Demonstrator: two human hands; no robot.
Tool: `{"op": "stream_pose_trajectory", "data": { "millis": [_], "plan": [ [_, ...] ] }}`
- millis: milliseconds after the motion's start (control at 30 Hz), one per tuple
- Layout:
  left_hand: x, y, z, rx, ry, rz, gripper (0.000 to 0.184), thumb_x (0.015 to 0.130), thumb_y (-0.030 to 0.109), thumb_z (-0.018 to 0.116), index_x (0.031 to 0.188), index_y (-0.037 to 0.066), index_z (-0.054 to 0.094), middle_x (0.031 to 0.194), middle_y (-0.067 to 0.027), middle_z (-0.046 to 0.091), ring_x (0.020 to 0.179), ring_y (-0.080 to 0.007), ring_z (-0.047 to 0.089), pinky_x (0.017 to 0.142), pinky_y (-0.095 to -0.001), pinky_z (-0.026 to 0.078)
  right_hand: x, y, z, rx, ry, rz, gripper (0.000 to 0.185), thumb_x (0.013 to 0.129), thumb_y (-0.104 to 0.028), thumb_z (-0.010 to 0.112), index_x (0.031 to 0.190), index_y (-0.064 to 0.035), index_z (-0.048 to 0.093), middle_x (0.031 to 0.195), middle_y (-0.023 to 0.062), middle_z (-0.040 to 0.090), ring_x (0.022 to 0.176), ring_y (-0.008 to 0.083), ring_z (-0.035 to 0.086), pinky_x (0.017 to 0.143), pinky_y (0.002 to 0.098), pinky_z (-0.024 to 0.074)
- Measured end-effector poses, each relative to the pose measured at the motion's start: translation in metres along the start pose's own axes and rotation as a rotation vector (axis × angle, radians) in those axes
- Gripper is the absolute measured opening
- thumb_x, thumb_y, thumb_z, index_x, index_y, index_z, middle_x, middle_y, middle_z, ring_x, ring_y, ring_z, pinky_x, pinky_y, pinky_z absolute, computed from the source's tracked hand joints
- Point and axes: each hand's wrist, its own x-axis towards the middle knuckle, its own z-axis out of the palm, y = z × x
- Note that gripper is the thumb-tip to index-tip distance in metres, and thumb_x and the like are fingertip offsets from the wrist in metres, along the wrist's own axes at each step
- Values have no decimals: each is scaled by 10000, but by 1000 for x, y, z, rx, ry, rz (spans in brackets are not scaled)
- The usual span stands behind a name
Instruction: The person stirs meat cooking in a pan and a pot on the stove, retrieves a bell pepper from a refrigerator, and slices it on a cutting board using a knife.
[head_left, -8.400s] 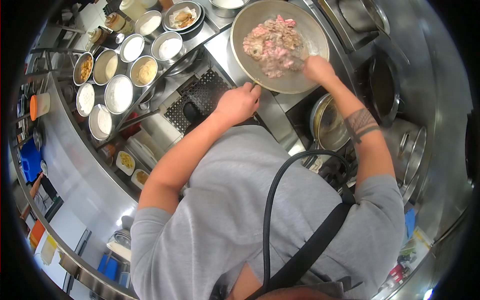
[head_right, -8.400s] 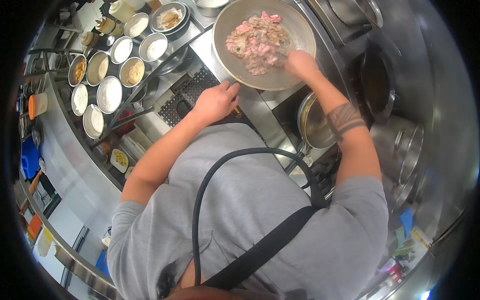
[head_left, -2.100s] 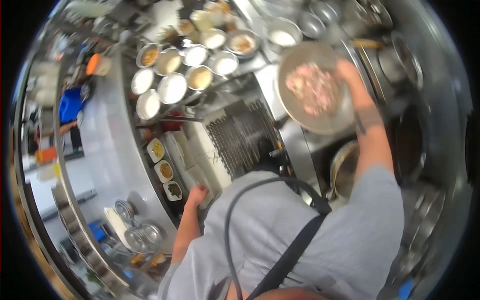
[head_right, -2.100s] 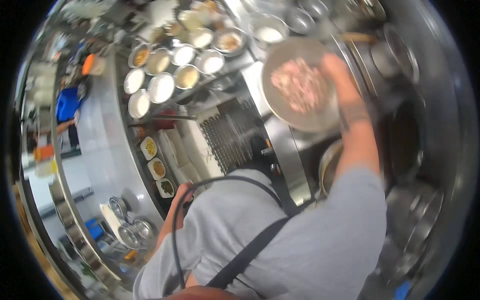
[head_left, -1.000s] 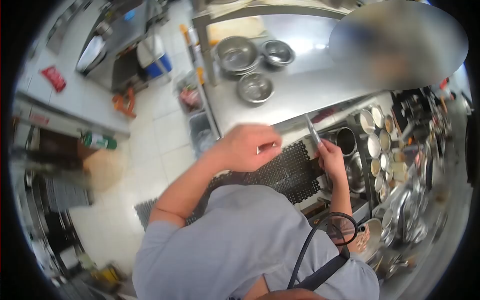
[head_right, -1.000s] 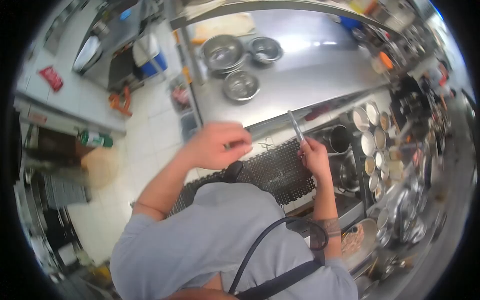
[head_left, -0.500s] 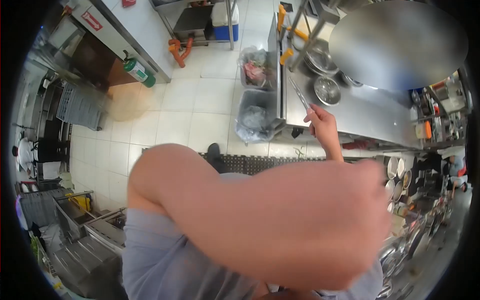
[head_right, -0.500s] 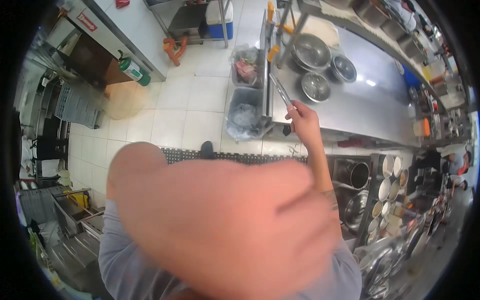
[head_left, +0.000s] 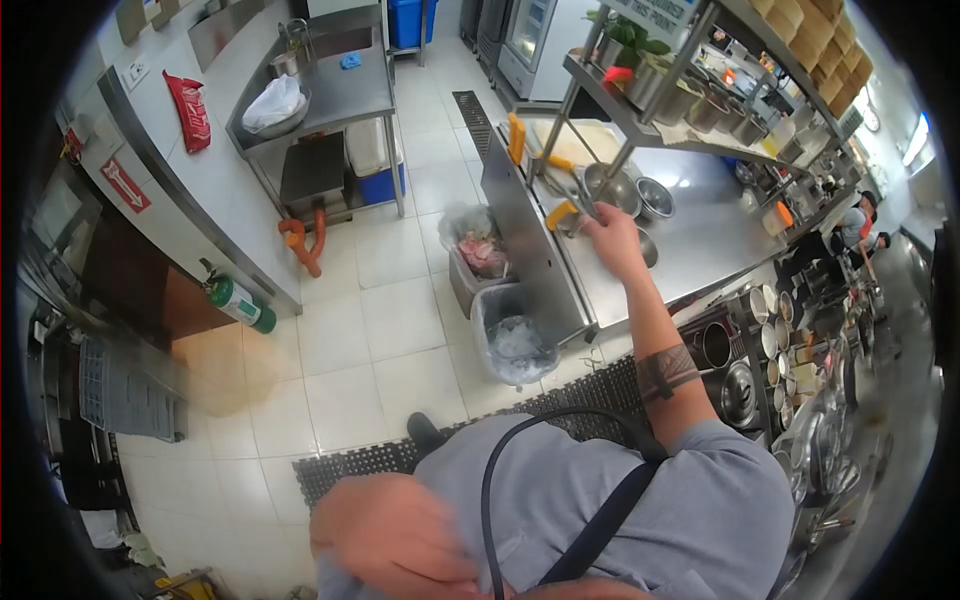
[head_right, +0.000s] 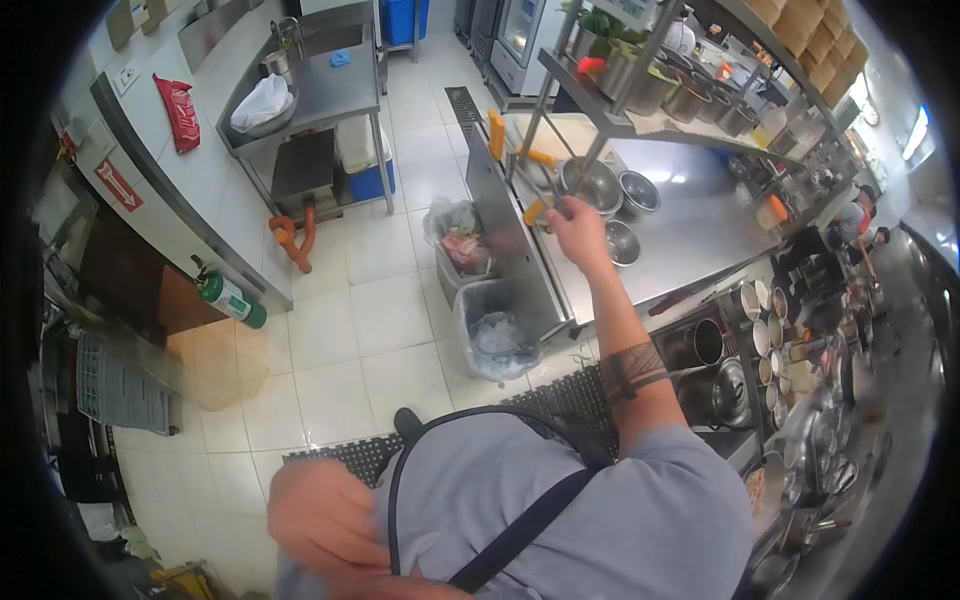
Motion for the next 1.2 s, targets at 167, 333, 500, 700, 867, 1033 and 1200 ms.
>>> {"op": "stream_pose_trajectory", "data": {
  "millis": [167, 333, 500, 700, 867, 1033, 1200],
  "plan": [
    [-30, 36, -47, -16, 40, -29, 67, 814, 54, 701, 815, -11, 719, 731, -127, 670, 516, -197, 579, 430, -280, 366, 47, 15, 31, -114, 308, -175, 446, 853, -222, 698, 1205, 46, 639, 963, 239, 712, 917, 359, 690, 810, 411, 522],
    [-63, 40, -64, 232, 168, -65, 124, 731, 20, 803, 826, -2, 725, 708, -70, 656, 510, -147, 560, 442, -242, 338, 74, -21, 24, -241, 222, -60, 301, 843, -179, 673, 1048, 40, 647, 901, 269, 676, 904, 436, 652, 794, 466, 506],
    [-77, 16, -109, 259, 227, -94, 158, 703, 39, 822, 755, 26, 674, 694, -54, 637, 503, -139, 539, 432, -251, 330, 140, 3, 42, -418, 289, -69, 225, 846, -176, 651, 950, 24, 643, 928, 290, 665, 935, 473, 629, 822, 520, 494],
    [-73, -33, -197, 6, 85, -236, 54, 754, 21, 728, 744, 29, 675, 687, -53, 626, 498, -153, 522, 442, -261, 341, 231, 34, 74, -468, 262, -15, 229, 827, -131, 601, 938, 64, 650, 991, 297, 667, 958, 465, 636, 868, 508, 510],
    [-56, -90, -257, -2, 67, -144, 66, 793, 41, 672, 744, -3, 671, 696, -98, 630, 487, -164, 533, 409, -288, 337, 264, 9, 80, -513, 170, 234, 248, 814, -110, 629, 1019, 15, 689, 1059, 260, 691, 1029, 407, 665, 904, 458, 527],
    [-64, -110, -290, 131, 67, -7, 95, 806, 47, 641, 735, -13, 662, 686, -111, 621, 480, -167, 533, 396, -300, 332, 279, 6, 71, -597, 0, 384, 354, 805, -199, 685, 1119, -37, 683, 1161, 222, 672, 1103, 361, 655, 929, 435, 530],
    [-72, -110, -317, 451, 35, 18, 103, 763, 3, 622, 663, 26, 607, 582, -27, 524, 459, -136, 482, 424, -275, 291, 223, -27, 66, -605, 240, 218, 409, 853, -189, 640, 1235, -47, 597, 1274, 195, 581, 1130, 379, 612, 921, 455, 517]
  ]
}}
